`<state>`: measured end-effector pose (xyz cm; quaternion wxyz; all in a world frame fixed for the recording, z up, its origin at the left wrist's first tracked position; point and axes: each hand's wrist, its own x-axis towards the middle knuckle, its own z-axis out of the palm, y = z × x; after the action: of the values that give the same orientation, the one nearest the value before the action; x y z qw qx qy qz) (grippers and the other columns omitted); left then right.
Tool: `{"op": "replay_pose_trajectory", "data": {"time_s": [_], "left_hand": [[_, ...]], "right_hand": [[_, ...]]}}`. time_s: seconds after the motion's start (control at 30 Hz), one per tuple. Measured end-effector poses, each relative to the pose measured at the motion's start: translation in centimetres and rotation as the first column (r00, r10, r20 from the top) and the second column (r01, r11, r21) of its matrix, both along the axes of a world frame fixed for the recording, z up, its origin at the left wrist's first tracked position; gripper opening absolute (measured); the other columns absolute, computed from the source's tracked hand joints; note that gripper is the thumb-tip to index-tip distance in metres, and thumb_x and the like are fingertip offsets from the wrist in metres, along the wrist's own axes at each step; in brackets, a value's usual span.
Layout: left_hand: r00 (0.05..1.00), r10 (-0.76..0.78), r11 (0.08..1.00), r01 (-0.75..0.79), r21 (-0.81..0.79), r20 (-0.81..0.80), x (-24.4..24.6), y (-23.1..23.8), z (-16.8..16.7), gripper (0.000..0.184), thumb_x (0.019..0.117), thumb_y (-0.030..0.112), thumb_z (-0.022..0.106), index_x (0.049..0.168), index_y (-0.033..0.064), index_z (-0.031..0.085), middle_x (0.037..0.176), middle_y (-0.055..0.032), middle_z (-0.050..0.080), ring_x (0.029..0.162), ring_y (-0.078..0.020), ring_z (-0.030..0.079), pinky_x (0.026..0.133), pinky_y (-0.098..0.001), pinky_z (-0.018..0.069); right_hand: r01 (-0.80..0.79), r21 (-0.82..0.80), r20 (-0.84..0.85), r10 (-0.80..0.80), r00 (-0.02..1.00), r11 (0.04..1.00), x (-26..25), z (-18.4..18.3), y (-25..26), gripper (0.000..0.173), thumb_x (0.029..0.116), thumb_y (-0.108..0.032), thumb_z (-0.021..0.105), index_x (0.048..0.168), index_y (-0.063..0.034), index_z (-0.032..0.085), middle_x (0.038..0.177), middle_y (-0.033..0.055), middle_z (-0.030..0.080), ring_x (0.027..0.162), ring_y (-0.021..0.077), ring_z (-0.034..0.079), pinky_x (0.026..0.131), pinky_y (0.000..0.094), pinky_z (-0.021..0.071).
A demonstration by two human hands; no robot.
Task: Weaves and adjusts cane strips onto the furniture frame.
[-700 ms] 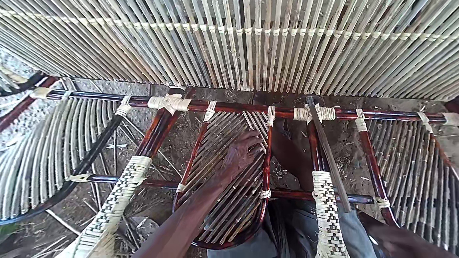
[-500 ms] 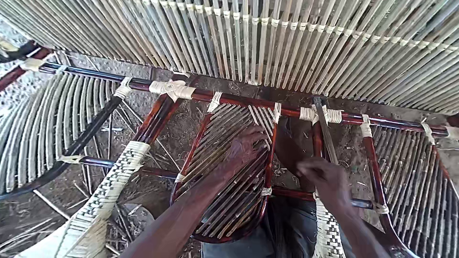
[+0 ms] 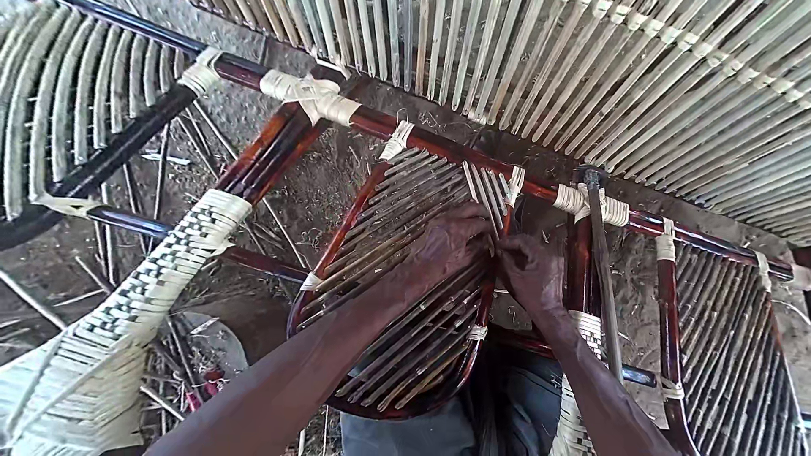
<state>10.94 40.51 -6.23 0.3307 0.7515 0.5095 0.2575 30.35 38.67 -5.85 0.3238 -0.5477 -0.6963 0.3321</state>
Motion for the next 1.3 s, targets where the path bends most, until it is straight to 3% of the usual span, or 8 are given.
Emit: {"op": "replay_pose_trajectory", "data": {"time_s": [0.37, 0.77, 0.87, 0.97, 1.03, 1.13, 1.23, 1.3], "left_hand": [[1.000, -0.009, 1.000, 0.009, -0.013, -0.008, 0.0, 0.2, 0.2, 0.013, 0.0925, 0.013, 0.073, 0.104, 0.0085, 0.077, 0.128, -0.0069, 0.068, 0.118, -0.0174, 0.066, 0.101, -0.0341, 0.0545], [0.999, -0.014, 1.000, 0.014, -0.004, -0.037, 0.1, 0.2, 0.4, 0.017, 0.0940, 0.008, 0.068, 0.108, 0.0078, 0.077, 0.131, -0.0084, 0.067, 0.123, -0.0193, 0.064, 0.104, -0.0382, 0.0535], [0.998, 0.002, 1.000, -0.003, -0.019, -0.063, 0.1, 0.1, 0.1, 0.017, 0.0931, 0.010, 0.071, 0.109, 0.0102, 0.077, 0.133, -0.0061, 0.067, 0.123, -0.0182, 0.064, 0.103, -0.0402, 0.0546], [0.997, 0.007, 0.999, -0.010, -0.039, -0.077, 0.1, 0.1, -0.1, 0.017, 0.0921, 0.014, 0.074, 0.108, 0.0090, 0.077, 0.134, -0.0063, 0.066, 0.123, -0.0182, 0.065, 0.104, -0.0425, 0.0544], [0.998, 0.002, 0.999, -0.005, -0.042, -0.069, 0.0, 0.2, -0.2, 0.017, 0.0923, 0.016, 0.076, 0.108, 0.0102, 0.077, 0.133, -0.0067, 0.067, 0.123, -0.0194, 0.065, 0.102, -0.0435, 0.0552], [0.999, -0.004, 0.998, 0.000, -0.065, -0.052, 0.0, 0.1, -0.3, 0.019, 0.0933, 0.018, 0.075, 0.111, 0.0111, 0.077, 0.134, -0.0071, 0.066, 0.123, -0.0204, 0.064, 0.102, -0.0442, 0.0553], [0.998, 0.007, 0.997, -0.011, -0.075, -0.059, 0.1, 0.1, -0.3, 0.020, 0.0937, 0.018, 0.075, 0.112, 0.0112, 0.077, 0.135, -0.0071, 0.066, 0.126, -0.0200, 0.062, 0.105, -0.0437, 0.0532], [0.997, 0.021, 0.996, -0.027, -0.082, -0.070, 0.1, 0.1, -0.2, 0.020, 0.0937, 0.019, 0.076, 0.112, 0.0116, 0.077, 0.136, -0.0061, 0.065, 0.128, -0.0182, 0.062, 0.107, -0.0419, 0.0523]], "right_hand": [[-0.026, 0.139, 0.065, 0.017, 0.998, 0.990, -0.1, 0.1, -0.3, 0.012, 0.0820, 0.004, 0.075, 0.090, -0.0041, 0.076, 0.096, 0.0090, 0.075, 0.088, 0.0155, 0.073, 0.080, 0.0290, 0.0606], [-0.179, 0.279, 0.158, 0.138, 0.978, 0.943, -0.5, -0.6, -0.3, 0.007, 0.0857, 0.003, 0.067, 0.085, -0.0004, 0.073, 0.094, 0.0143, 0.074, 0.095, 0.0284, 0.073, 0.085, 0.0371, 0.0607], [-0.214, 0.169, 0.151, 0.189, 0.970, 0.962, -0.4, 0.4, 0.3, 0.007, 0.0896, 0.002, 0.068, 0.094, 0.0001, 0.073, 0.094, 0.0145, 0.072, 0.094, 0.0290, 0.072, 0.086, 0.0400, 0.0601], [-0.200, -0.106, 0.151, 0.214, 0.965, 0.974, 0.9, 4.2, 0.3, 0.044, 0.0908, -0.008, 0.075, 0.134, -0.0061, 0.066, 0.132, 0.0166, 0.065, 0.120, 0.0316, 0.064, 0.101, 0.0471, 0.0545], [-0.057, -0.183, 0.202, 0.095, 0.975, 0.981, 3.8, 7.2, -0.7, 0.051, 0.0912, -0.012, 0.077, 0.140, -0.0097, 0.063, 0.144, 0.0139, 0.059, 0.130, 0.0307, 0.059, 0.105, 0.0503, 0.0522], [0.268, -0.197, 0.326, -0.195, 0.925, 0.943, 10.2, 9.2, -3.5, 0.049, 0.0920, -0.013, 0.076, 0.139, -0.0094, 0.062, 0.139, 0.0181, 0.061, 0.121, 0.0386, 0.062, 0.095, 0.0602, 0.0540], [0.382, -0.428, 0.410, -0.200, 0.890, 0.819, 13.9, 7.1, -6.1, 0.074, 0.0896, -0.013, 0.078, 0.154, -0.0096, 0.042, 0.136, 0.0249, 0.059, 0.113, 0.0439, 0.064, 0.090, 0.0661, 0.0533], [0.430, -0.577, 0.397, -0.222, 0.891, 0.695, 14.0, 5.4, -6.7, 0.072, 0.0920, -0.009, 0.071, 0.156, -0.0152, 0.039, 0.117, 0.0229, 0.065, 0.092, 0.0385, 0.067, 0.077, 0.0607, 0.0548]]}}
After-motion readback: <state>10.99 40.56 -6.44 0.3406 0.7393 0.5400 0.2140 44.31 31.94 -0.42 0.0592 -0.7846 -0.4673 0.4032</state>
